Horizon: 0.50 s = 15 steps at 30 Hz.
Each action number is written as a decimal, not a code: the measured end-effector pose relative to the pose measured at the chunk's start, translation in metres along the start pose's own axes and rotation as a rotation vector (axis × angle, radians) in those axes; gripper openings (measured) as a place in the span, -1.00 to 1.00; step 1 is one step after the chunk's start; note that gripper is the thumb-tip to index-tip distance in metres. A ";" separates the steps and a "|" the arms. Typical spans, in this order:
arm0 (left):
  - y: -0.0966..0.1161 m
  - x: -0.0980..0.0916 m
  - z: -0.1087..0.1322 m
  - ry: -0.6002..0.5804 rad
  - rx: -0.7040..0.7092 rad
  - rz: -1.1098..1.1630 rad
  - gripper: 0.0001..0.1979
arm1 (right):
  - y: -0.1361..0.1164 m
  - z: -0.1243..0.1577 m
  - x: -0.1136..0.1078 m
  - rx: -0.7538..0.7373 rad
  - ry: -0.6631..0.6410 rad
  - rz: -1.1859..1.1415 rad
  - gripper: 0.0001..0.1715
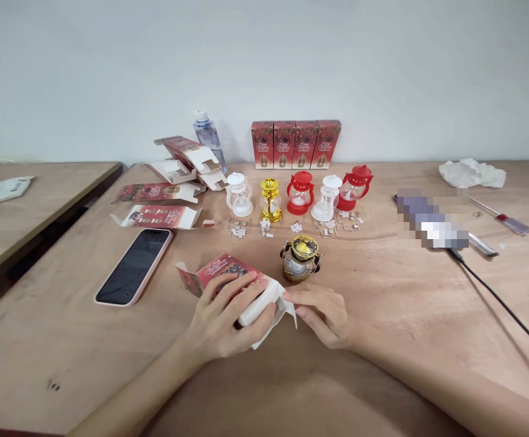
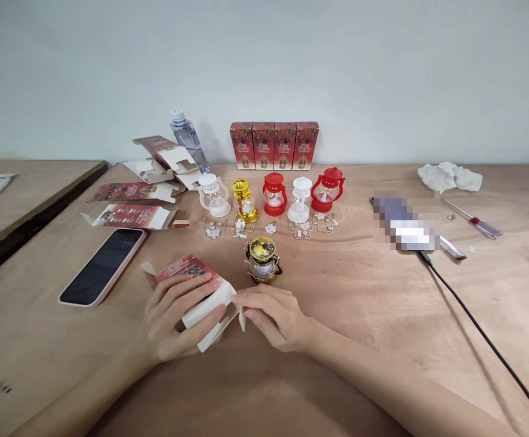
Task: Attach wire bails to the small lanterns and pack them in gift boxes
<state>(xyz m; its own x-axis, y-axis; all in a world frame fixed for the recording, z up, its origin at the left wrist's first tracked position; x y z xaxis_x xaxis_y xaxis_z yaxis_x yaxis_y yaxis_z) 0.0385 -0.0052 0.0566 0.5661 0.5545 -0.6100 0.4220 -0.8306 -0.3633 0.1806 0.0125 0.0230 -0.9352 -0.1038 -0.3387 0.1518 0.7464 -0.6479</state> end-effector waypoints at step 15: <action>-0.001 -0.001 0.019 0.089 -0.087 0.085 -0.78 | 0.012 0.000 0.021 0.213 0.008 -0.200 -0.65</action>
<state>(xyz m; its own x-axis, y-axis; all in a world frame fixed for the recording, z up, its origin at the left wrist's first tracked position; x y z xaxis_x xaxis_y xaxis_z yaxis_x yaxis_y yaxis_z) 0.0245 -0.0058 0.0444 0.6611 0.4882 -0.5698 0.4275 -0.8692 -0.2487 0.1632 0.0188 0.0083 -0.9556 -0.2291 -0.1850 0.0273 0.5567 -0.8303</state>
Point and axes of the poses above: each hand's wrist, its own z-axis away from the middle knuckle, its own x-axis out of the palm, y = z × x, the point moved 7 cm from there along -z, towards the middle knuckle, and after that the axes turned 10 degrees about x, right-handed, at the moved point
